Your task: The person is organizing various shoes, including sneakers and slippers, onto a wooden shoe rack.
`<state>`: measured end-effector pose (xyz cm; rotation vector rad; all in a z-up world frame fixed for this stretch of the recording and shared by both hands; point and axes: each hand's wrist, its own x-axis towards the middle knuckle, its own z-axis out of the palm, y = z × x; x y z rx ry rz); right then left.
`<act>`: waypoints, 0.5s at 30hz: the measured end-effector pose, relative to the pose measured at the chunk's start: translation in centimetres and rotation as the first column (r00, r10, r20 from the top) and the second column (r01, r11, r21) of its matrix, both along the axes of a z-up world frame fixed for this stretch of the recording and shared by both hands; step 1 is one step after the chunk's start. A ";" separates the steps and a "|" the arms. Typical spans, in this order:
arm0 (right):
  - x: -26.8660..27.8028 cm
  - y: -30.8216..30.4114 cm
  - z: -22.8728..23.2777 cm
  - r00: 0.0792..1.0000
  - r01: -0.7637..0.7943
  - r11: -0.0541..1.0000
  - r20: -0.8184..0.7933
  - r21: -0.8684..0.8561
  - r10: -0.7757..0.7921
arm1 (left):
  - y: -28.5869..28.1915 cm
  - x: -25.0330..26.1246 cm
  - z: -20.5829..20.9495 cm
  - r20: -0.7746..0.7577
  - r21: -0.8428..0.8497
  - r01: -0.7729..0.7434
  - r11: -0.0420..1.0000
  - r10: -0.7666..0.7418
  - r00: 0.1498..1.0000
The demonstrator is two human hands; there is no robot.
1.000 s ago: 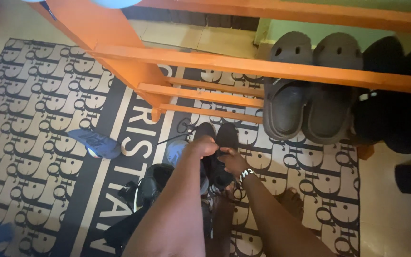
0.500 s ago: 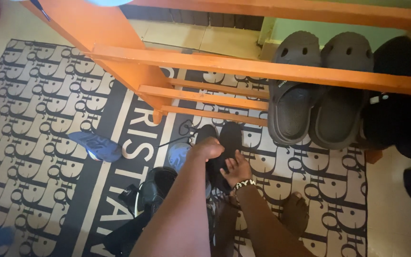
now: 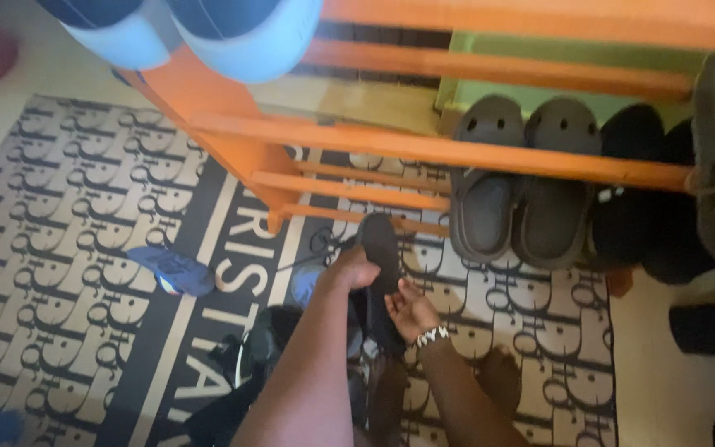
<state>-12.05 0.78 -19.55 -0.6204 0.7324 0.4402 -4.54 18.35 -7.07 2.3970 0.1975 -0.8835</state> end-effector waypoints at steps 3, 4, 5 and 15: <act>-0.2 -0.1 2.4 0.977 -0.048 0.996 0.209 0.080 0.030 | -0.4 0.8 1.4 0.149 -0.042 -0.045 0.998 0.051 0.988; -0.4 -0.1 5.4 0.977 -0.050 0.996 0.212 0.080 0.032 | -1.0 0.5 3.4 0.152 -0.041 -0.047 0.998 0.053 0.987; -0.7 -0.2 8.4 0.971 -0.073 0.995 0.232 0.064 0.057 | -1.6 0.1 5.4 0.192 -0.054 -0.157 0.986 0.165 0.968; -3.8 -1.7 17.0 0.776 -0.288 0.957 0.597 0.046 0.205 | -2.2 -2.7 10.5 0.404 -0.445 -0.516 0.732 0.679 0.614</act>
